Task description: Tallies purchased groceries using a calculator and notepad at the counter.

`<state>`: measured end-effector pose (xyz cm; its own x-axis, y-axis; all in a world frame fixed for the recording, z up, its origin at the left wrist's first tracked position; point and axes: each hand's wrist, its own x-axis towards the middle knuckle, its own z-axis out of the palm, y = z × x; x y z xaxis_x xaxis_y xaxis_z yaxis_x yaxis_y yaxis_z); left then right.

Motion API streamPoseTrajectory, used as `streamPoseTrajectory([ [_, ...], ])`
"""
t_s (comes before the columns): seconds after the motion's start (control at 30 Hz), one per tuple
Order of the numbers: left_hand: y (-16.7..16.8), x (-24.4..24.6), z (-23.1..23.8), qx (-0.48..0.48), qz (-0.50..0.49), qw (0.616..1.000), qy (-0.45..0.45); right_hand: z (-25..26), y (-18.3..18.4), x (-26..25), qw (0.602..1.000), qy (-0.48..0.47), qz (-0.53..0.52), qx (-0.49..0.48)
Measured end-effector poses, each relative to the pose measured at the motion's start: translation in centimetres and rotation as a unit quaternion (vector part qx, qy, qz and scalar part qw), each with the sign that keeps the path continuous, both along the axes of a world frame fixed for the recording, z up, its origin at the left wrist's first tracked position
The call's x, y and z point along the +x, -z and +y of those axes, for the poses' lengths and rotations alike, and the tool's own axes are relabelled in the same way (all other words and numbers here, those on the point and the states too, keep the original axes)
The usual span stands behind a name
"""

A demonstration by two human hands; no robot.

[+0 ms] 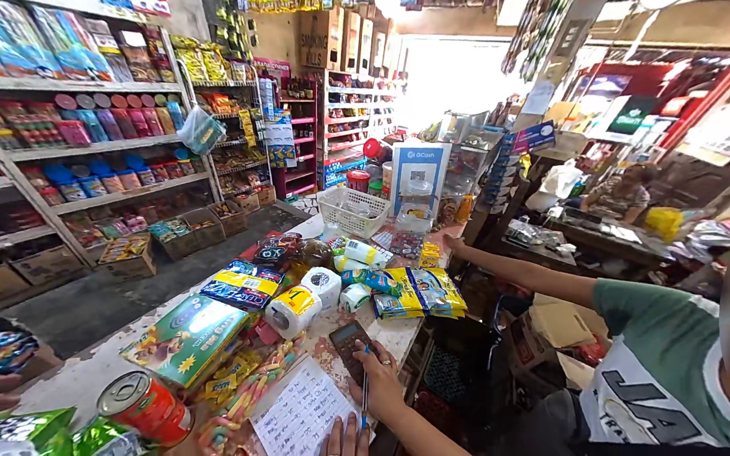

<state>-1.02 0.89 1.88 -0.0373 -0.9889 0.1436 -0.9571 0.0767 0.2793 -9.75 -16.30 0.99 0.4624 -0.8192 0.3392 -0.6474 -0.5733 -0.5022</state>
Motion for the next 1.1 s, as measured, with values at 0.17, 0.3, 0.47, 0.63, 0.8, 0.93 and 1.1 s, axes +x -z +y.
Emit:
streamPoseTrajectory([
  [0.17, 0.3, -0.4, -0.3, -0.014, -0.013, 1.000, -0.012, -0.1, -1.5, -0.2, 0.997, 0.003, 0.048, 0.062],
  [0.3, 0.2, -0.5, -0.3, 0.019, -0.047, 0.999, -0.017, -0.2, -2.0, -0.3, 0.992, -0.016, 0.082, 0.090],
  [0.47, 0.2, -0.4, -0.1, 0.007, -0.064, 0.998, 0.004, -0.5, -0.8, -0.5, 0.994, -0.023, 0.067, 0.082],
  [0.63, 0.2, -0.3, -0.2, -0.006, -0.079, 0.997, 0.001, -0.5, -1.4, -0.5, 0.993, -0.039, 0.088, 0.062],
  [0.8, 0.2, -0.4, -0.2, -0.004, -0.104, 0.995, -0.008, -0.5, -1.6, -0.4, 0.993, -0.038, 0.091, 0.062],
  [0.93, 0.1, -0.5, -0.4, -0.011, -0.125, 0.992, -0.016, -0.7, -1.7, -0.2, 0.994, -0.032, 0.089, 0.059],
  [1.1, -0.5, -0.8, -0.3, 0.028, -0.115, 0.993, -0.018, -0.6, -2.2, -0.2, 0.992, -0.033, 0.086, 0.084],
])
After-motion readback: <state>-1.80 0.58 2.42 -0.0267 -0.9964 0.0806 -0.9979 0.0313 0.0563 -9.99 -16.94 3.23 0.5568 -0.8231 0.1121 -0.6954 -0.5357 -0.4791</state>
